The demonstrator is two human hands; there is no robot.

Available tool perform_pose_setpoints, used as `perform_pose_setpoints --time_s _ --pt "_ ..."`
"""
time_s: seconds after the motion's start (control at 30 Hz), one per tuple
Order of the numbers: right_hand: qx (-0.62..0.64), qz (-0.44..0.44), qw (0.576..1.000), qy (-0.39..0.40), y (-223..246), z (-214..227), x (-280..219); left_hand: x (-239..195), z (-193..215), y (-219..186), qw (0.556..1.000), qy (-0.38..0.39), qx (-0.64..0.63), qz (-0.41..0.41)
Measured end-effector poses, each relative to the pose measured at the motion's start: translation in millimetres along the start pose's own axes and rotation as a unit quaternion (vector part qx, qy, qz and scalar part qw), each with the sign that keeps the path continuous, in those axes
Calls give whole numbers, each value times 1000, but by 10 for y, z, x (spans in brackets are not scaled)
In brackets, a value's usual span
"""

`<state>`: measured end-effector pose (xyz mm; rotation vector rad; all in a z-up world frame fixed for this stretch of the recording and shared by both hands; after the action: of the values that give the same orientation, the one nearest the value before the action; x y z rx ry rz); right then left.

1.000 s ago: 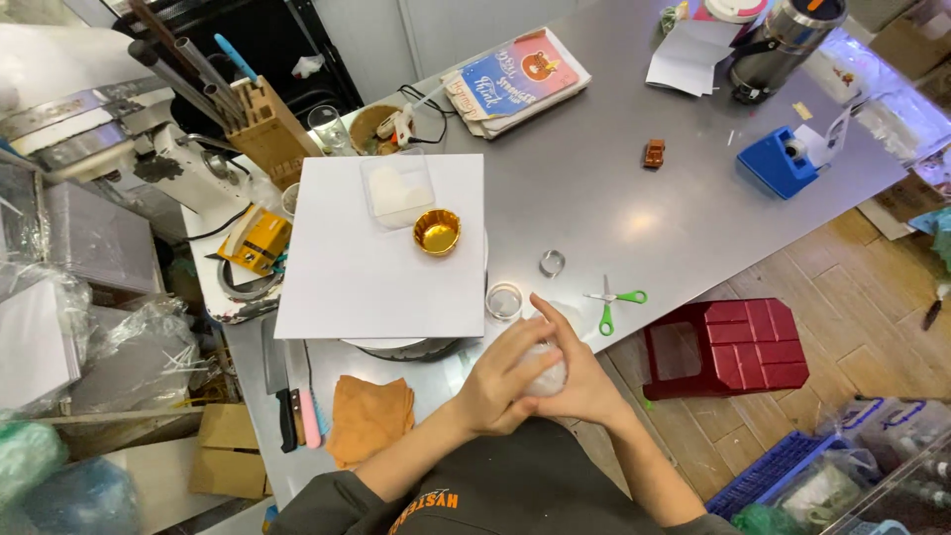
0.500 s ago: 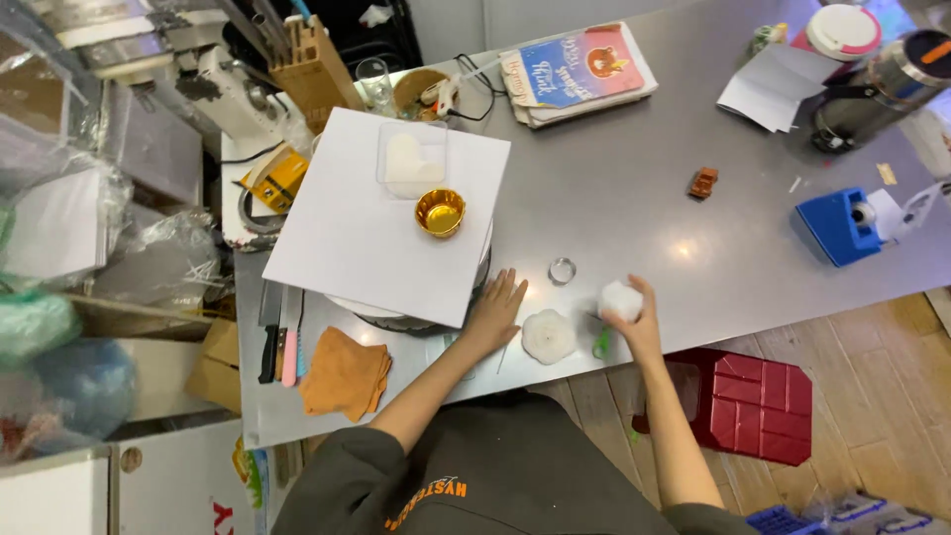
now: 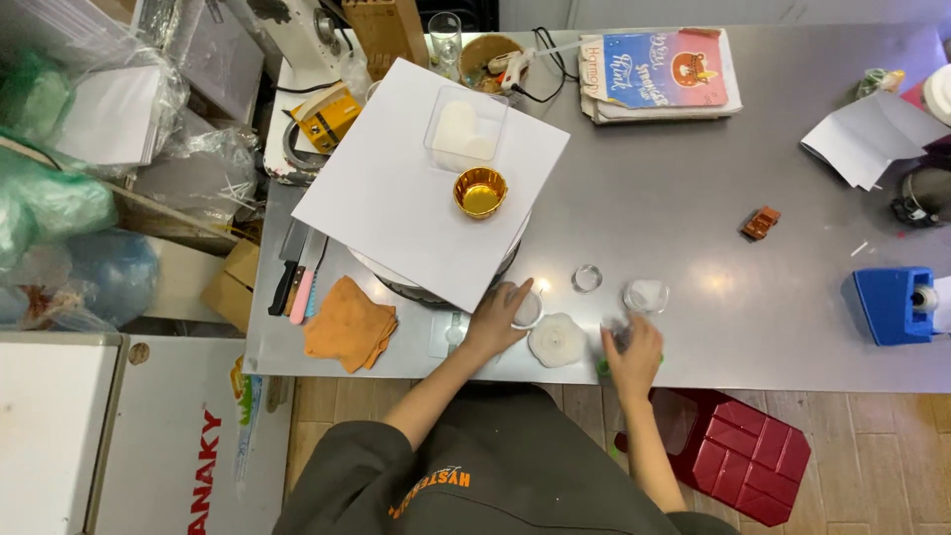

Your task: Assembling a decorative white rose using wafer paper petals and edible glue.

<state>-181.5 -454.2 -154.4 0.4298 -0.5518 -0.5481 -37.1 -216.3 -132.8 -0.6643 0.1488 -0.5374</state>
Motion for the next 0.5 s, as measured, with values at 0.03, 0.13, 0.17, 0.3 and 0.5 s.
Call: perform_pose_setpoints --time_s 0.03,0.13,0.17,0.3,0.5 --pt "2 5 1000 3 85 -8 -17 -126 166 -171 1000 -3 0 5" --pt "66 -101 984 132 78 -327 -157 -442 743 -766 999 -21 -7 -30" --pt "92 -157 966 181 5 -493 -219 -503 1045 -1005 996 -56 -30 -66" --pt "91 -96 974 186 -44 -768 -275 -584 2470 -1432 954 -275 20 -115" --pt "106 -109 970 192 65 -668 -210 78 3141 -260 918 -373 132 27"
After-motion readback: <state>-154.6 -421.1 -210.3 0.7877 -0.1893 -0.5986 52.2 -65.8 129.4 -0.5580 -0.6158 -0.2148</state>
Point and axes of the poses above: each hand's wrist, its own x-axis towards the middle knuckle, its own z-axis out of the back of the hand, y = z × x, the point moved 10 cm from there along x, towards the middle knuckle, and after that the axes turned 12 degrees about -y, right-handed, at the moved point
